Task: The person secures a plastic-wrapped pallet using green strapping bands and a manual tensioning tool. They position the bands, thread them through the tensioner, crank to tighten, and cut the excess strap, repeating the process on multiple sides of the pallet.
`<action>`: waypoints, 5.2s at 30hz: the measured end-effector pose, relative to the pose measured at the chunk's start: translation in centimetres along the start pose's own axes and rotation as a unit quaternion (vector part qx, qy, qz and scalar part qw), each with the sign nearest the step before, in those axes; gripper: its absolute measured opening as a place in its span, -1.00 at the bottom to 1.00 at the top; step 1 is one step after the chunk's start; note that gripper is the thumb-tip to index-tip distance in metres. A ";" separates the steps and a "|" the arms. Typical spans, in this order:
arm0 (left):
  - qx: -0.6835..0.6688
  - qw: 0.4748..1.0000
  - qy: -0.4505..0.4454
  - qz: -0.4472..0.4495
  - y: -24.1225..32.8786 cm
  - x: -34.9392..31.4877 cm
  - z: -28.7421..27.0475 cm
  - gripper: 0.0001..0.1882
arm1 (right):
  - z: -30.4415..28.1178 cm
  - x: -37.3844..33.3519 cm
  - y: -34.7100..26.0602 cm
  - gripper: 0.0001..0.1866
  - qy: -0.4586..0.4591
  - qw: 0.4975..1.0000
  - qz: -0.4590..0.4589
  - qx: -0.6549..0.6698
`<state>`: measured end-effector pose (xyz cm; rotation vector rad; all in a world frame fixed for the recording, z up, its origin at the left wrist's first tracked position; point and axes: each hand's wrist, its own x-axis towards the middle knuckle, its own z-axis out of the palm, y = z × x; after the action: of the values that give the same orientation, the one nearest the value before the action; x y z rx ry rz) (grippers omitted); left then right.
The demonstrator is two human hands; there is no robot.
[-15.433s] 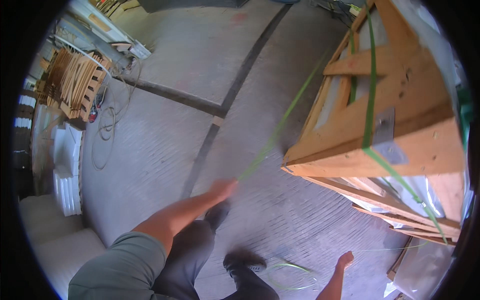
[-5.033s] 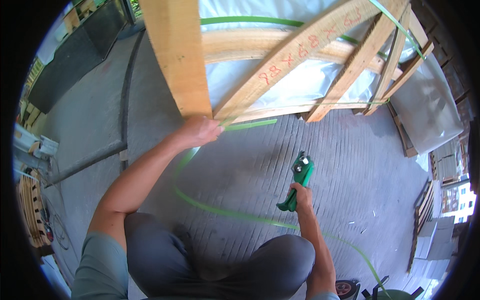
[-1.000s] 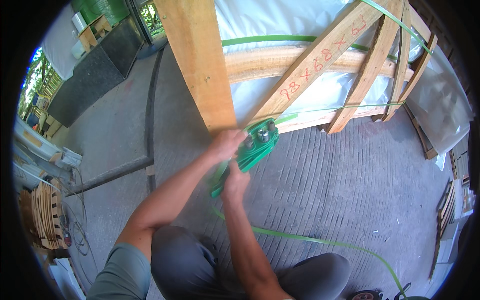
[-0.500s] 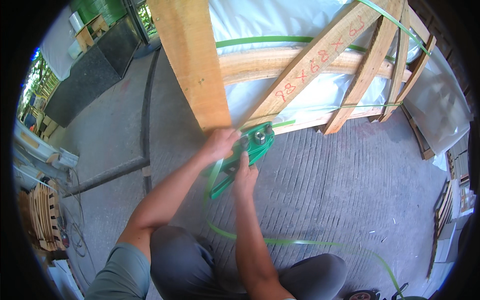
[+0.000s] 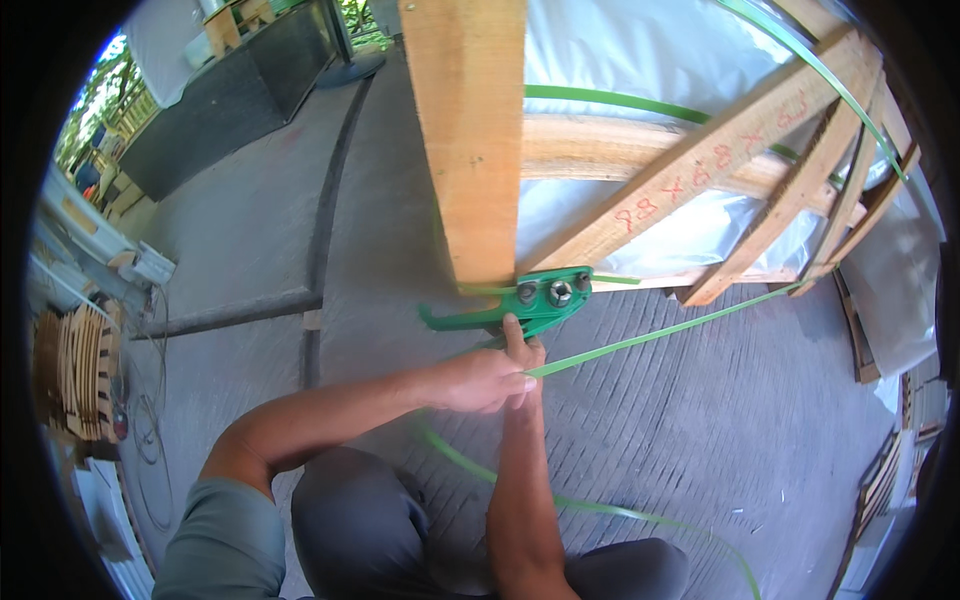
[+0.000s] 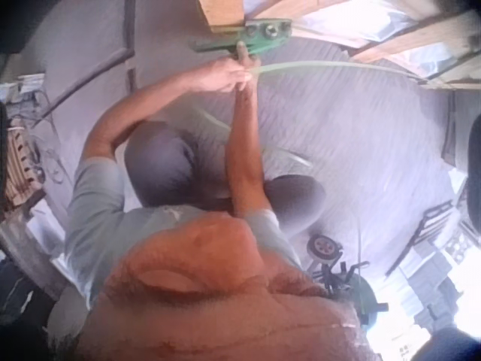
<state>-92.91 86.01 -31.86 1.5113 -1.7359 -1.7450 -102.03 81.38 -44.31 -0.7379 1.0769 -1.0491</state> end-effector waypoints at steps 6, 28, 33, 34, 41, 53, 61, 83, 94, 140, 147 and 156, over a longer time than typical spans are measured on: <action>0.132 0.971 0.124 0.158 -1.9 -0.5 -0.2 -0.61 | 1.6 -0.6 1.6 -0.64 -0.020 0.998 -0.041 0.046; 0.189 0.953 0.205 0.115 -7.5 -3.8 -3.6 -0.80 | 1.6 -0.3 -1.7 -0.65 -0.074 0.994 0.070 0.048; 0.139 0.949 0.193 0.208 -7.6 -2.5 -4.5 -0.80 | -0.2 0.7 -3.2 -0.66 -0.116 0.989 0.096 -0.008; 0.145 0.952 0.199 0.184 -7.5 -2.4 -4.7 -0.81 | -0.2 0.7 -3.2 -0.66 -0.114 0.990 0.086 -0.008; 0.341 0.851 0.362 0.168 -6.4 -1.3 -5.7 -0.85 | 2.2 -0.7 -2.1 -0.66 -0.018 0.998 0.053 -0.030; 0.410 0.782 0.428 0.193 -6.7 0.3 -8.4 -0.86 | 2.7 -1.2 -2.7 -0.67 -0.008 0.998 0.035 -0.053; 0.340 0.854 0.375 0.117 -5.9 -0.2 -7.7 -0.83 | 2.6 -0.8 -3.1 -0.67 -0.011 0.997 0.049 -0.062; 0.208 0.904 0.363 0.090 -6.3 0.3 -5.2 -0.76 | 0.6 0.5 -4.4 -0.65 -0.086 0.985 0.117 -0.087; 0.243 0.881 0.367 0.172 -9.9 -0.2 -4.5 -0.87 | -0.9 0.6 -4.5 -0.64 -0.116 0.980 0.152 0.049; 0.423 0.854 0.291 0.085 -10.4 -0.9 -9.3 -0.79 | 6.1 -1.7 -1.9 -0.49 0.054 0.995 0.077 0.036; 0.425 0.864 0.266 0.037 -9.6 -0.5 -9.8 -0.83 | 5.6 -1.0 -2.7 -0.45 0.000 0.986 0.157 0.047; 0.423 0.865 0.272 0.011 -8.8 0.2 -10.0 -0.78 | 1.0 0.4 -6.7 -0.81 -0.112 0.956 0.176 -0.207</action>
<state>-81.18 82.28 -36.89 1.9952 -2.2422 -0.3747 -103.10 78.65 -38.21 -0.9323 1.1902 -0.4246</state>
